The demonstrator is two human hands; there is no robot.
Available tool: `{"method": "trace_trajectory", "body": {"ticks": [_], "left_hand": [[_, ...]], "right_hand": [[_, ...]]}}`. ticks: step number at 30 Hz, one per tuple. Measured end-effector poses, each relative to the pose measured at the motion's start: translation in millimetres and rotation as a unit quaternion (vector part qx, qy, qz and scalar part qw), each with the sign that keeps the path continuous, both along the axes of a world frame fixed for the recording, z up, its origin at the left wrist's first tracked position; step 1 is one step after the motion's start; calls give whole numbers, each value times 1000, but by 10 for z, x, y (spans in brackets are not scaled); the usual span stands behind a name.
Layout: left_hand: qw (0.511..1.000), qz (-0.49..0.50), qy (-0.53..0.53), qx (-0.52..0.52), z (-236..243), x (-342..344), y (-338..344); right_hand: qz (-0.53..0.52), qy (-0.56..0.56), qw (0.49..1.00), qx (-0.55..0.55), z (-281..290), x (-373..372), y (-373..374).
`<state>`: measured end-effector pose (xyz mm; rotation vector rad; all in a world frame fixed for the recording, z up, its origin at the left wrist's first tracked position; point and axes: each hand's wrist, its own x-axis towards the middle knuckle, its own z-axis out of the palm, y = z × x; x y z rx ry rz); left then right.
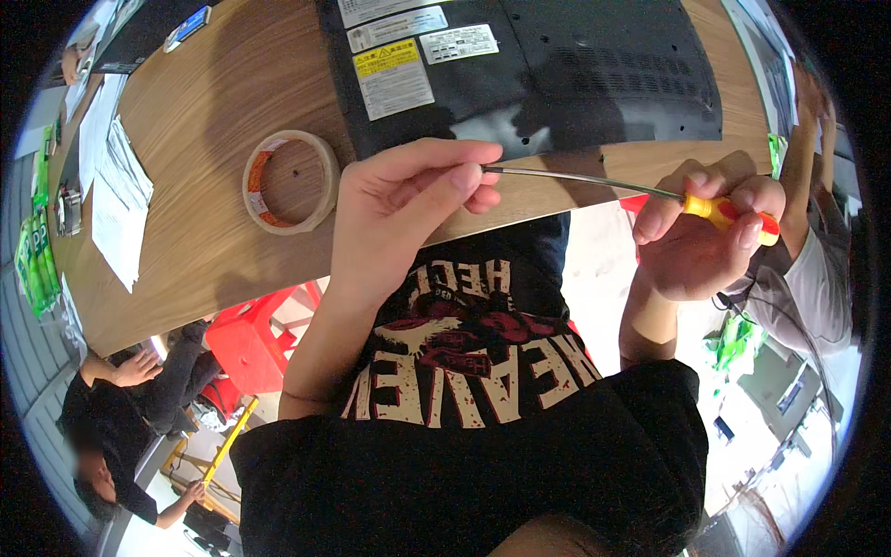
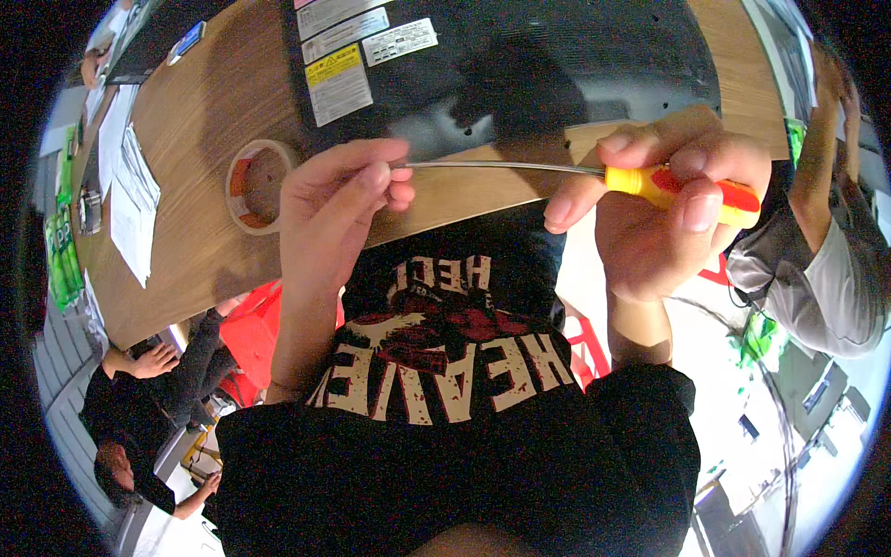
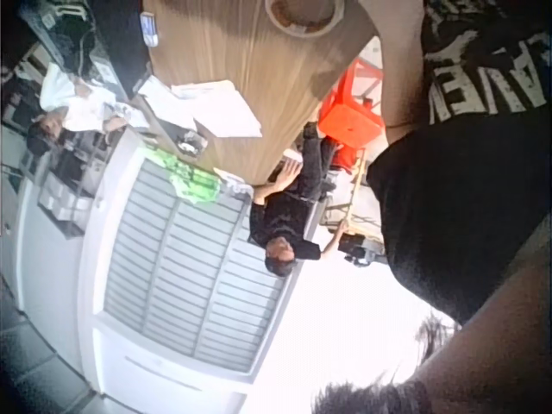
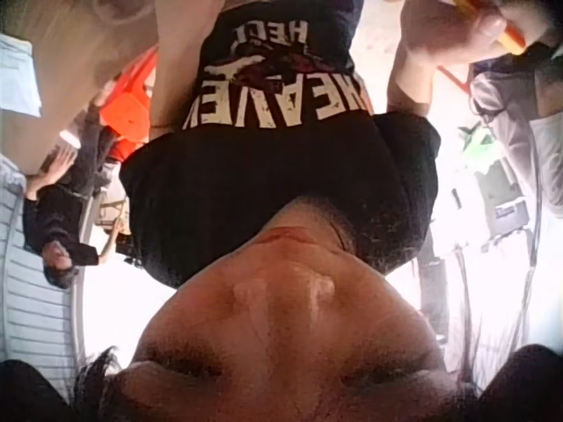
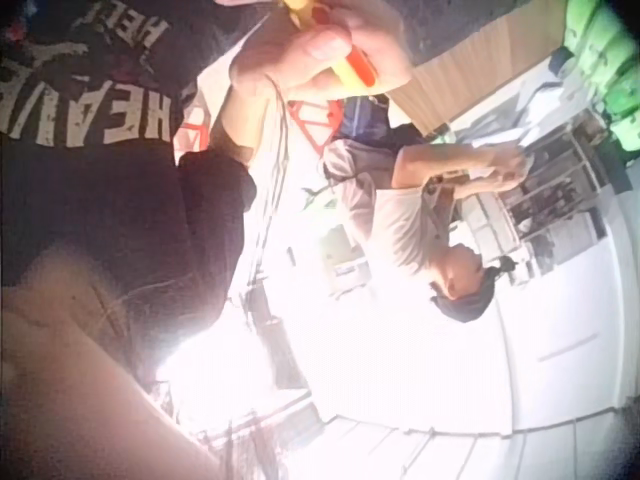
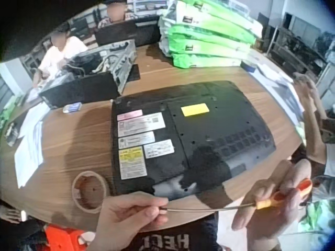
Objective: The person uses a screwdriver to remove a screw from the back cover of a laptop, opens the laptop to press the power button and use the keyboard, and then applies blue tape to the side of the laptop after closing it.
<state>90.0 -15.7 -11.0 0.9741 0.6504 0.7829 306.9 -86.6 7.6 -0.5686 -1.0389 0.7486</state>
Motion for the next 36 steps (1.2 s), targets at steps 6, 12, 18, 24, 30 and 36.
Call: {"method": "trace_trajectory", "body": {"ticks": [6,12,18,24,30,36], "left_hand": [[1000,12,16,-3,25,99,-28],[869,105,212,434,-129,72,89],[737,112,286,603,-332,149,72],[742,112,280,599,-353,130,99],[753,100,293,581,-324,107,97],[757,101,290,577,-319,117,101]], "right_hand": [[-49,15,999,-2,53,147,-161],[-192,-94,974,-76,40,155,-181],[-176,-219,956,-89,144,58,-57],[-155,-259,948,-102,199,-1,30],[-126,-279,947,-99,199,-31,96],[-121,-331,930,-100,253,-30,144]]}}
